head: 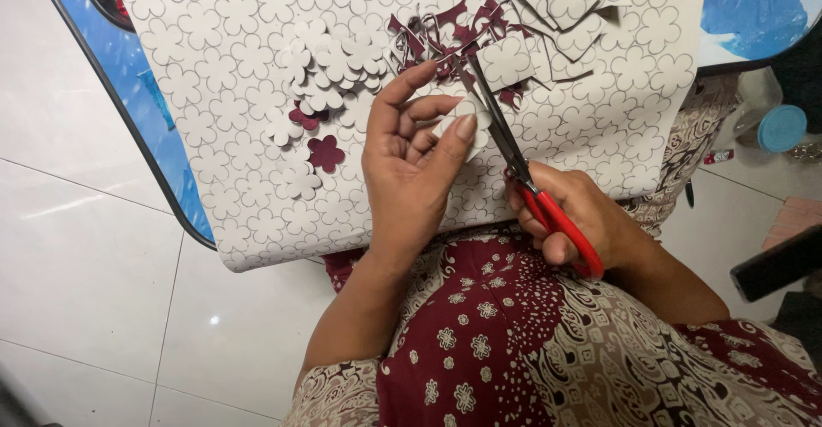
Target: The person sits with a patterned mat on their lap and uses red-handled scissors to trim white foam circles into flower-petal shapes, cutting small notches around each piece and setting finished flowers with a pile of completed pieces while scraps accumulate nearby.
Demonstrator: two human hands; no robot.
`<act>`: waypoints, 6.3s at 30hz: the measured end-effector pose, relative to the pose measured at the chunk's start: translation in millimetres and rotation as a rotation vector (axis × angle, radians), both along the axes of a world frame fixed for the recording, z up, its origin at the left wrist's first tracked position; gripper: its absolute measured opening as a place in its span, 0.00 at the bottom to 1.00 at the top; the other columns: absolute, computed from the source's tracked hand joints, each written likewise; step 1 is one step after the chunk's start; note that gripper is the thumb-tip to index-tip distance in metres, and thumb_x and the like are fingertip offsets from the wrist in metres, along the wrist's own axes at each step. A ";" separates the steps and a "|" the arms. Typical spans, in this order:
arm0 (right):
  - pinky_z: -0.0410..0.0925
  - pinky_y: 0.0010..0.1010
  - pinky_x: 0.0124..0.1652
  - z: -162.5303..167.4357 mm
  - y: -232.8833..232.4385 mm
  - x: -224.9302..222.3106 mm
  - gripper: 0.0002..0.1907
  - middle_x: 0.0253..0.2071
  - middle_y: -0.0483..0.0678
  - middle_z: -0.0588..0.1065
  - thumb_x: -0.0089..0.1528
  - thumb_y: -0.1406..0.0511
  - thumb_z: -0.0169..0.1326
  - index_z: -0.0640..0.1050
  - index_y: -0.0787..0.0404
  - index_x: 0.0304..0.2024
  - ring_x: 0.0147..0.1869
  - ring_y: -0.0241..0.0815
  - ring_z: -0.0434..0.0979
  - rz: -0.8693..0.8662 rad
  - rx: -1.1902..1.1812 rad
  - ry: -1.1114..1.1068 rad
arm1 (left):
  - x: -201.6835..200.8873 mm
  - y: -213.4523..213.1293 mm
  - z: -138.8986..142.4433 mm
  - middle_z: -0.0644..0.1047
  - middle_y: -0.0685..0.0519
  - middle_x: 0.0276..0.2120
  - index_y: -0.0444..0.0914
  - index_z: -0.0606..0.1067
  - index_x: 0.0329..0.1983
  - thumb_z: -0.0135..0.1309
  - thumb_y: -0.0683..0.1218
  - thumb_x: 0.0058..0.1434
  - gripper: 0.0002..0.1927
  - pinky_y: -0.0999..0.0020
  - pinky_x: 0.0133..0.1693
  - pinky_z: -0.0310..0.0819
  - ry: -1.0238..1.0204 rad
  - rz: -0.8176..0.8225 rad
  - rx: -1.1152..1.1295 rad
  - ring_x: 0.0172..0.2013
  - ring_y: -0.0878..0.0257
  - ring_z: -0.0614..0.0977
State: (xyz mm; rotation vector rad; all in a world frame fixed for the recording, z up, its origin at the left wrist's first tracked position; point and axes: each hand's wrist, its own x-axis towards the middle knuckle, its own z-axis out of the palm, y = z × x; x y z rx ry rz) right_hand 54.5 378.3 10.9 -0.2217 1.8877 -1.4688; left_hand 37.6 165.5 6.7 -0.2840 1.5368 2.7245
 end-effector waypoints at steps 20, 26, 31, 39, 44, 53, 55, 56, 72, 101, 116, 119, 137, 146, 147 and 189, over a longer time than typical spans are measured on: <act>0.66 0.30 0.33 14.5 -4.1 -3.9 0.71 0.30 0.44 0.70 0.44 0.17 0.32 0.64 0.68 0.64 0.33 0.35 0.71 0.115 0.057 0.191 | 5.4 5.1 17.2 0.80 0.50 0.36 0.28 0.64 0.68 0.59 0.33 0.65 0.29 0.76 0.38 0.80 -0.064 -0.159 0.005 0.36 0.68 0.83; 0.65 0.29 0.32 12.1 1.4 -2.4 0.67 0.30 0.43 0.68 0.43 0.17 0.34 0.67 0.66 0.58 0.32 0.35 0.69 0.109 0.062 0.160 | 5.7 4.5 15.0 0.81 0.49 0.38 0.28 0.64 0.68 0.60 0.33 0.64 0.30 0.78 0.39 0.78 -0.037 -0.164 -0.060 0.39 0.68 0.83; 0.62 0.27 0.26 7.2 5.8 -3.4 0.66 0.25 0.39 0.68 0.41 0.17 0.36 0.67 0.64 0.55 0.27 0.32 0.68 0.115 0.064 0.161 | 4.7 4.1 12.4 0.81 0.49 0.39 0.29 0.63 0.70 0.61 0.33 0.65 0.32 0.80 0.41 0.78 -0.022 -0.177 -0.046 0.40 0.69 0.83; 0.62 0.25 0.25 4.0 9.4 -2.3 0.58 0.22 0.37 0.65 0.42 0.18 0.39 0.70 0.60 0.44 0.24 0.30 0.67 0.100 0.047 0.176 | 3.6 5.2 10.9 0.82 0.50 0.39 0.31 0.60 0.74 0.61 0.35 0.65 0.36 0.80 0.39 0.79 -0.003 -0.108 -0.085 0.39 0.70 0.84; 0.61 0.25 0.25 2.4 11.5 -2.2 0.56 0.21 0.36 0.65 0.41 0.18 0.41 0.71 0.59 0.40 0.24 0.29 0.66 0.083 0.046 0.176 | 2.9 4.8 4.9 0.81 0.48 0.39 0.31 0.61 0.75 0.62 0.35 0.66 0.36 0.81 0.37 0.75 -0.009 -0.109 -0.101 0.38 0.70 0.82; 0.63 0.25 0.25 5.7 9.3 -1.3 0.56 0.20 0.37 0.67 0.41 0.18 0.40 0.71 0.59 0.42 0.23 0.30 0.68 0.049 0.082 0.168 | 6.8 18.3 -0.3 0.77 0.49 0.44 0.35 0.55 0.78 0.60 0.32 0.67 0.40 0.78 0.44 0.81 0.041 0.008 0.025 0.43 0.68 0.83; 0.63 0.25 0.25 6.6 8.4 -1.7 0.57 0.21 0.37 0.67 0.42 0.19 0.40 0.70 0.60 0.43 0.23 0.30 0.69 0.042 0.087 0.171 | 6.8 23.2 -0.1 0.79 0.48 0.44 0.35 0.54 0.77 0.59 0.33 0.67 0.39 0.77 0.46 0.82 0.025 0.018 0.055 0.44 0.67 0.84; 0.64 0.25 0.25 7.2 8.3 -1.9 0.57 0.21 0.37 0.67 0.43 0.18 0.39 0.70 0.60 0.45 0.24 0.30 0.69 0.047 0.086 0.180 | 6.8 24.2 0.4 0.80 0.48 0.44 0.35 0.54 0.77 0.58 0.33 0.66 0.39 0.76 0.47 0.82 0.015 0.025 0.070 0.45 0.67 0.84; 0.62 0.27 0.27 5.6 13.2 -1.4 0.64 0.25 0.39 0.68 0.43 0.18 0.37 0.69 0.64 0.54 0.27 0.32 0.68 0.094 0.068 0.206 | 5.6 11.3 9.9 0.81 0.50 0.40 0.33 0.56 0.78 0.60 0.33 0.66 0.40 0.78 0.43 0.80 0.027 -0.134 -0.110 0.42 0.68 0.84; 0.58 0.24 0.22 -5.5 26.1 -1.4 0.50 0.20 0.35 0.65 0.40 0.21 0.46 0.70 0.57 0.34 0.21 0.29 0.65 0.137 0.074 0.185 | 1.6 1.6 -2.0 0.81 0.49 0.41 0.33 0.57 0.78 0.60 0.32 0.67 0.39 0.81 0.38 0.77 0.047 -0.058 -0.137 0.38 0.71 0.83; 0.65 0.26 0.35 -1.5 6.2 6.9 0.71 0.34 0.43 0.69 0.39 0.16 0.39 0.66 0.70 0.57 0.36 0.34 0.69 -0.030 -0.044 0.085 | 20.8 40.1 -8.8 0.78 0.49 0.35 0.32 0.70 0.57 0.58 0.39 0.69 0.16 0.74 0.25 0.78 -0.062 -0.162 0.222 0.27 0.67 0.80; 0.65 0.26 0.35 -2.1 4.8 6.5 0.75 0.35 0.43 0.69 0.39 0.16 0.39 0.64 0.71 0.62 0.37 0.33 0.69 -0.027 -0.048 0.080 | 20.1 43.1 -4.7 0.79 0.46 0.37 0.31 0.70 0.56 0.58 0.39 0.70 0.14 0.72 0.24 0.76 -0.050 -0.118 0.204 0.28 0.66 0.79; 0.69 0.26 0.32 -8.6 -0.1 10.2 0.72 0.31 0.43 0.71 0.44 0.18 0.35 0.62 0.72 0.63 0.33 0.34 0.73 -0.043 0.039 0.218 | 23.4 47.6 -15.8 0.79 0.51 0.33 0.33 0.72 0.50 0.60 0.39 0.67 0.12 0.79 0.25 0.73 -0.089 -0.089 0.201 0.26 0.72 0.78; 0.68 0.26 0.29 -14.4 0.6 11.0 0.66 0.27 0.42 0.71 0.43 0.18 0.35 0.67 0.69 0.54 0.28 0.33 0.72 -0.058 0.072 0.237 | 22.1 49.1 -19.6 0.79 0.51 0.37 0.32 0.73 0.53 0.61 0.38 0.69 0.12 0.79 0.36 0.74 -0.044 -0.071 0.164 0.35 0.72 0.78; 0.67 0.26 0.28 -13.6 0.9 10.6 0.65 0.26 0.42 0.71 0.43 0.18 0.35 0.67 0.68 0.53 0.27 0.33 0.71 -0.058 0.078 0.236 | 21.4 48.6 -19.7 0.79 0.51 0.38 0.32 0.72 0.54 0.60 0.38 0.70 0.13 0.79 0.38 0.74 -0.018 -0.065 0.150 0.35 0.72 0.78; 0.66 0.26 0.28 7.7 12.5 1.7 0.62 0.22 0.40 0.66 0.37 0.17 0.43 0.70 0.63 0.43 0.25 0.32 0.68 0.030 -0.022 -0.007 | 10.6 9.3 2.3 0.81 0.46 0.50 0.31 0.71 0.61 0.59 0.34 0.68 0.19 0.73 0.52 0.80 0.015 -0.121 -0.038 0.49 0.66 0.82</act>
